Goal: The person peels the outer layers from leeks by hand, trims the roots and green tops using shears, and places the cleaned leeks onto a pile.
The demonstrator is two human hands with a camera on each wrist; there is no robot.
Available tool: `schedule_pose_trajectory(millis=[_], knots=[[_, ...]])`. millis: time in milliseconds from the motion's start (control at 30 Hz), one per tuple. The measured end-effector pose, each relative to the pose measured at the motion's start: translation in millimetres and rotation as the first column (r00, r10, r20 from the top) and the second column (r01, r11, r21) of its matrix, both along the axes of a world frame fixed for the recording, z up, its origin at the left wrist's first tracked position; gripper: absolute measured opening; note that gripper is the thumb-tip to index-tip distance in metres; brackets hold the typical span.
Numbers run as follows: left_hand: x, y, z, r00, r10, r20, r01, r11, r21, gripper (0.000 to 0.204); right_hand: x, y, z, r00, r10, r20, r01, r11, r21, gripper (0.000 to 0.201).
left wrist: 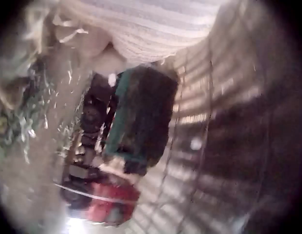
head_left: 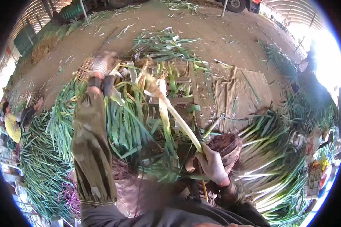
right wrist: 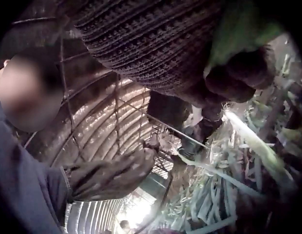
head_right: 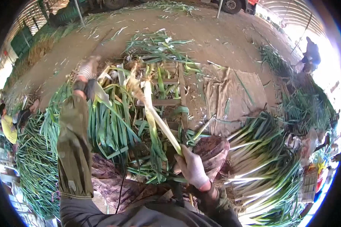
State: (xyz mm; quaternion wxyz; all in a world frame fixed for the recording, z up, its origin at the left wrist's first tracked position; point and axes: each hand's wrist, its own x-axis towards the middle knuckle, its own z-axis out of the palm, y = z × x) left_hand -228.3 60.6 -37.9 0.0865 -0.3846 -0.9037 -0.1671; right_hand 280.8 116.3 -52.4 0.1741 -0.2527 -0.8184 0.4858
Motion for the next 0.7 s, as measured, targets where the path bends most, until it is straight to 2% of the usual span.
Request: schedule_pose_trajectory(millis=[33, 133, 200, 267, 367, 467, 500, 533, 567, 600, 667, 700], knots=[[20, 2, 6, 0.998, -0.054, 0.015, 0.054, 0.998, 0.008, 0.034, -7, 4, -11, 1.0, -0.005, -0.015, 0.007, 0.994, 0.113, 0.032], [87, 2, 7, 0.964, -0.251, 0.091, 0.247, 0.967, 0.056, 0.028, -31, 8, -14, 1.0, 0.011, 0.027, -0.016, 0.98, 0.199, 0.033], [138, -6, 0, 0.926, -0.353, 0.133, 0.353, 0.935, 0.026, 0.071, -35, 4, -14, 1.0, 0.022, 0.012, -0.025, 0.961, 0.275, 0.034], [134, -9, -33, 0.889, -0.445, 0.106, 0.433, 0.894, 0.118, 0.056, -31, 5, -20, 0.996, 0.016, 0.082, -0.033, 0.976, 0.216, 0.034], [126, -16, -47, 0.846, -0.477, 0.239, 0.468, 0.878, 0.097, 0.037, -22, 4, -12, 0.991, 0.041, 0.129, -0.059, 0.988, 0.14, 0.033], [131, -18, -41, 0.911, -0.411, -0.013, 0.376, 0.844, -0.383, 0.026, -20, 0, -30, 0.997, 0.078, 0.02, -0.08, 0.971, 0.224, 0.032], [130, -19, -28, 0.956, -0.287, -0.056, 0.219, 0.83, -0.514, 0.017, -20, -4, -18, 0.996, 0.069, 0.052, -0.078, 0.98, 0.186, 0.031], [110, -30, -27, 0.953, -0.277, -0.121, 0.203, 0.883, -0.424, 0.015, -21, -3, -17, 0.997, 0.082, 0.015, -0.083, 0.983, 0.161, 0.031], [51, -46, -79, 0.888, -0.318, -0.333, 0.331, 0.944, -0.019, 0.018, -16, -3, -16, 0.996, 0.084, -0.011, -0.082, 0.987, 0.135, 0.031], [33, -48, -64, 0.955, -0.056, -0.291, -0.003, 0.98, -0.199, 0.021, -4, -3, -14, 0.998, 0.067, -0.022, -0.064, 0.992, 0.104, 0.031], [24, -58, -47, 1.0, 0.023, 0.002, -0.021, 0.922, -0.387, 0.019, 1, 5, -9, 0.991, -0.001, 0.136, -0.01, 0.997, 0.081, 0.034], [20, -62, -37, 0.988, 0.091, 0.128, -0.018, 0.876, -0.482, 0.022, 2, 7, -12, 0.996, -0.048, 0.08, 0.047, 0.999, 0.018, 0.034]])
